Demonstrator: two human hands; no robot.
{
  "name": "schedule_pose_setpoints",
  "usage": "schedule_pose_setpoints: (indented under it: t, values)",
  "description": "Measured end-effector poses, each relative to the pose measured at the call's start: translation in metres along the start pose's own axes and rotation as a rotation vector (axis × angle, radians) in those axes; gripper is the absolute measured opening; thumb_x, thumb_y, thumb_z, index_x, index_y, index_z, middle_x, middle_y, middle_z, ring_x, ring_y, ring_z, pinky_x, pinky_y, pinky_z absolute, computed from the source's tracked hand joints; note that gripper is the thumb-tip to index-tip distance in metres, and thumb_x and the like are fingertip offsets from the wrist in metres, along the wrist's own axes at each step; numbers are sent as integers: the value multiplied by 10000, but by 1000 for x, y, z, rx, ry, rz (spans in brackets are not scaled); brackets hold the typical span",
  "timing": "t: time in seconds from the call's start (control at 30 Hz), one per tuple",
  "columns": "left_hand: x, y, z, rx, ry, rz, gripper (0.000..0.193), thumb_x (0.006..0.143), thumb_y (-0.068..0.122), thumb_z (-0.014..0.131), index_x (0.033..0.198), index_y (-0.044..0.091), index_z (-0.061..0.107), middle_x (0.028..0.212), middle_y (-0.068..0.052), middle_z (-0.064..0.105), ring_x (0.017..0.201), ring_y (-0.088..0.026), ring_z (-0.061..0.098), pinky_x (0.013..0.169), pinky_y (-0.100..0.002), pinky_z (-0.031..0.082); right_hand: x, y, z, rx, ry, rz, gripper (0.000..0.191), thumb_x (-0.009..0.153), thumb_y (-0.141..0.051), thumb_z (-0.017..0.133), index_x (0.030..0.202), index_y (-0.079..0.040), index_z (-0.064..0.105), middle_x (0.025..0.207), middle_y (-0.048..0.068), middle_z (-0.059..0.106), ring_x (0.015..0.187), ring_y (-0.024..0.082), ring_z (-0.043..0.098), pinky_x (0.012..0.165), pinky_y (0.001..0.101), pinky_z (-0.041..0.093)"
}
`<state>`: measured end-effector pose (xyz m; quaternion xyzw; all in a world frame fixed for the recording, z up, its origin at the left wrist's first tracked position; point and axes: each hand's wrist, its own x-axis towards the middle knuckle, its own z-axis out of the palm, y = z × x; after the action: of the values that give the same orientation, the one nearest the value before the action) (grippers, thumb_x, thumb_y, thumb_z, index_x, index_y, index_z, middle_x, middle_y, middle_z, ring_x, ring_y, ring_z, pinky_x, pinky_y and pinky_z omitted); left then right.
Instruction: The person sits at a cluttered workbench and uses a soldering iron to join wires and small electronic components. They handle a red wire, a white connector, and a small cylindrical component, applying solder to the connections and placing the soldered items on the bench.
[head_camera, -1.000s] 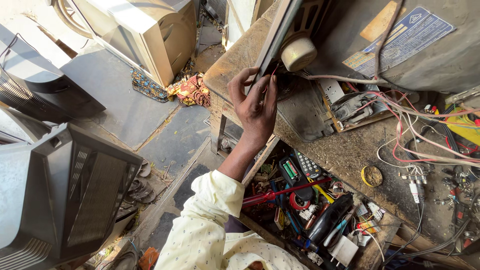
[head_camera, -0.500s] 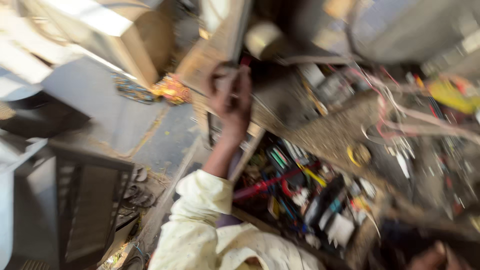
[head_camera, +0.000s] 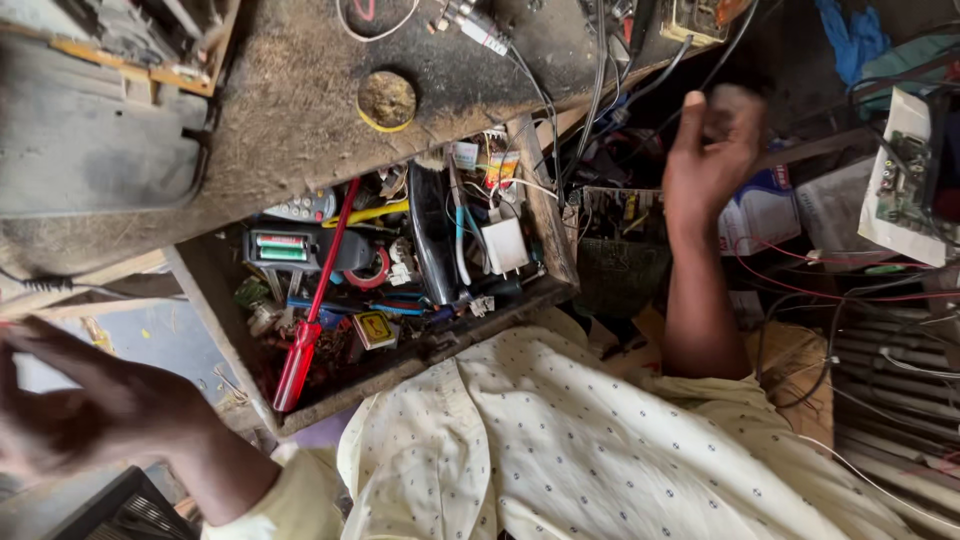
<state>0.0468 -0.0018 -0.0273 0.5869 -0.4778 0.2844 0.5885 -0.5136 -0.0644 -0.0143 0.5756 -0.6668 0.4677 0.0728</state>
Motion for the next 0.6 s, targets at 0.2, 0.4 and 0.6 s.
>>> schedule_pose_setpoints:
  t: [0.2,0.4,0.6]
  values:
    - [-28,23,7,-90,-154,17,50,1000,-157,767,1008,-122,734,1168,-217,578,934,-260,650,722,-337,556,17,-23,29,23,-107,-79,236,1124,-156,747,1234,2,610,988,109,714,812,176,726,616,298,582]
    - [-50,52,-2,-135,-265,-246,149,1060,-114,747,1182,-28,753,1320,-168,561,1121,-267,633,893,-383,516,42,-23,52,33,-132,-49,133,1020,0,779,1124,32,702,859,109,761,726,174,755,603,319,530]
    - [-53,54,-4,-27,-301,-255,161,1019,-38,816,1157,36,780,1246,-131,581,1171,-260,583,899,-386,464,59,-10,61,48,-51,-220,225,901,168,739,1100,70,700,976,141,766,849,242,783,743,352,612]
